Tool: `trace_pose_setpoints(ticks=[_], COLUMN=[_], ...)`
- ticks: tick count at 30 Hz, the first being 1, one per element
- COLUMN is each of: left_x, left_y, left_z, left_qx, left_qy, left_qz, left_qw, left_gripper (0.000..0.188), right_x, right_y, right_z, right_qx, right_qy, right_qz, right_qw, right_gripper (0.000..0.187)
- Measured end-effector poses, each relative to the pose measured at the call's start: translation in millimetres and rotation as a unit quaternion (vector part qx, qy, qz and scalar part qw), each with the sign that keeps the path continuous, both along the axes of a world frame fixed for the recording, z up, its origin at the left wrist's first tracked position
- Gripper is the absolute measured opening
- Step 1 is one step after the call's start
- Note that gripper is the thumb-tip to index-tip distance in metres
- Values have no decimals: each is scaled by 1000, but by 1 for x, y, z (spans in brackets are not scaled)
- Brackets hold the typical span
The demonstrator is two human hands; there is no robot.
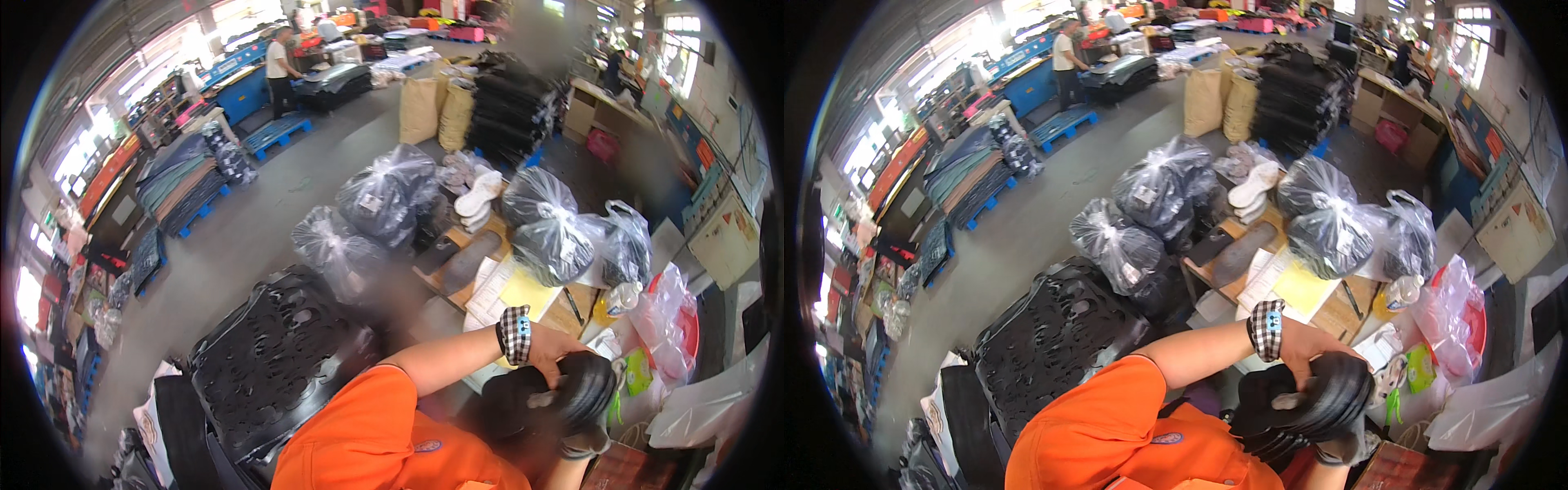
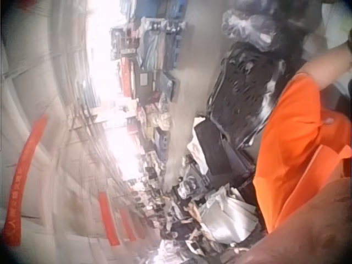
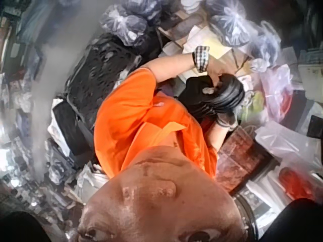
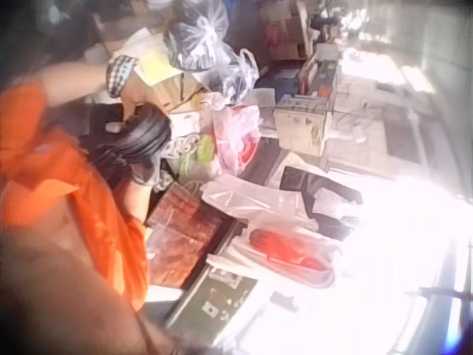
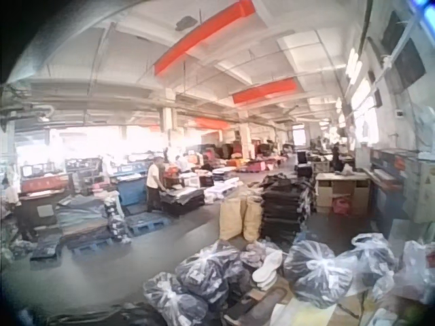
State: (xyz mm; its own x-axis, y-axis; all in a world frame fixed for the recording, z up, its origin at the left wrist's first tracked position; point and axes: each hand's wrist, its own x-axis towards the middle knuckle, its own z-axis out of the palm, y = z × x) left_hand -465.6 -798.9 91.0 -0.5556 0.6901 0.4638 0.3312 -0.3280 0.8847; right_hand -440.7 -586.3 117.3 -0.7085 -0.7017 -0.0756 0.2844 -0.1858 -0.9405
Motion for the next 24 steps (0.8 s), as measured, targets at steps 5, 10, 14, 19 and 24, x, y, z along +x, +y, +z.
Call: trace_pose_setpoints(ticks=[5,10,14,19,24], left_x=[-30,-38,-54,-74,-109], left_y=[-14,-45,-71,-105,-148], left_z=[-12,-2,-9,-77,-191], left_qx=[45,8,-55,65,141], left_qy=[39,-4,-96,-331,-575], left_qz=[-4,183,226,240,243], left_qw=[998,983,968,910,768], left_gripper=[118,90,100,82,45], right_x=[-42,-93,-127,-105,-55], right_y=[-3,6,6,23,41], right_z=[-15,1,2,-62,-117], right_qx=[-31,55,113,197,153], right_qy=[21,147,230,-32,-174], right_qz=[-85,-179,-312,-327,-367], right_qw=[996,971,915,924,901], right_gripper=[44,47,37,36,33])
